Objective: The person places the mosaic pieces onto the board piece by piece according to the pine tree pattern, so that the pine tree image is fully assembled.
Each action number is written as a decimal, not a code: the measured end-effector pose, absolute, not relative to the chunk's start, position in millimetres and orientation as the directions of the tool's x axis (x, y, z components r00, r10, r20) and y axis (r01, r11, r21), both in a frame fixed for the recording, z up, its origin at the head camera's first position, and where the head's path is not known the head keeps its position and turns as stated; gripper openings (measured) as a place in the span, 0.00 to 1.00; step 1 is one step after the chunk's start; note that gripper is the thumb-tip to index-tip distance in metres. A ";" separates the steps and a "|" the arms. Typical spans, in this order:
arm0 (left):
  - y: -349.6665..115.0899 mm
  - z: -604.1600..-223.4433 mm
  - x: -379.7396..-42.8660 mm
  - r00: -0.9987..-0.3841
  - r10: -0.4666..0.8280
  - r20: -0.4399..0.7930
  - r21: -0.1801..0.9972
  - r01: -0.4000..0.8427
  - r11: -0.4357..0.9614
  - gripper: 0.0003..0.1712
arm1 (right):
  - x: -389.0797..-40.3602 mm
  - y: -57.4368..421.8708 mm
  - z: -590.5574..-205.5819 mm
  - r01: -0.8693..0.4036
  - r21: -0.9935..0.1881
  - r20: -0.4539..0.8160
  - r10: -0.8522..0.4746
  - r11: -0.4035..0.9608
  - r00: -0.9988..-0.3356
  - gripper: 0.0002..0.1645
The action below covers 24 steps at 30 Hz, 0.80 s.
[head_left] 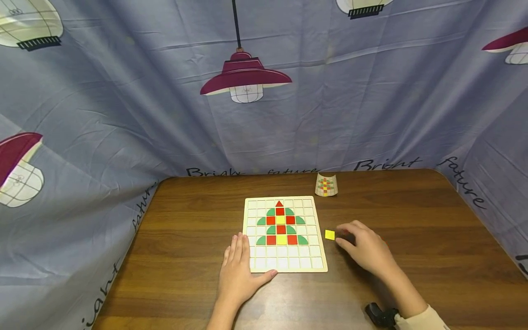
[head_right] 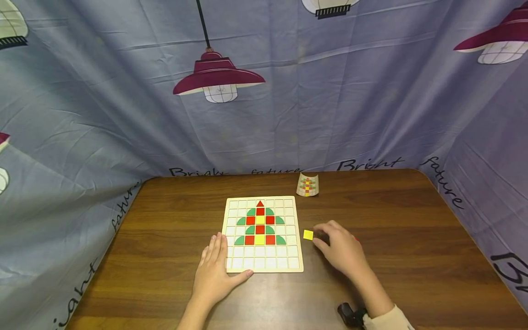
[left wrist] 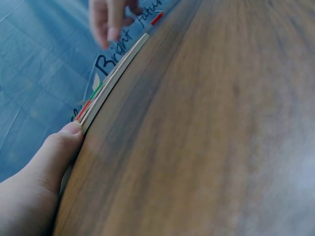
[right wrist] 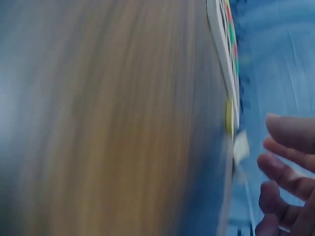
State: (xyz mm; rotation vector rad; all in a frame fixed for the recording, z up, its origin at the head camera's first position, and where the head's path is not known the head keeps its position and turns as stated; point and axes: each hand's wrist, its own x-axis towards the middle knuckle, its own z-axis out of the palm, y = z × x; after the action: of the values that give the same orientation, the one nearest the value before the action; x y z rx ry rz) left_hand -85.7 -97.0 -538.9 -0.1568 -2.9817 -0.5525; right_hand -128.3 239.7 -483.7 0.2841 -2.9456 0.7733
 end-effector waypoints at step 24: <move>-97.5 -538.8 -86.0 -0.988 0.085 0.127 0.357 0.125 0.926 0.73 | -124.7 282.4 -491.9 -0.044 -0.442 0.002 -0.048 0.896 -0.999 0.15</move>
State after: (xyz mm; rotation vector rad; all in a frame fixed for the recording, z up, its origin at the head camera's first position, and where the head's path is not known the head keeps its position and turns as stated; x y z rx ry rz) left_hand -86.0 -97.5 -538.8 -0.1626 -2.9752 -0.5629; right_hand -124.7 282.4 -491.9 0.0741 -3.0676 0.7145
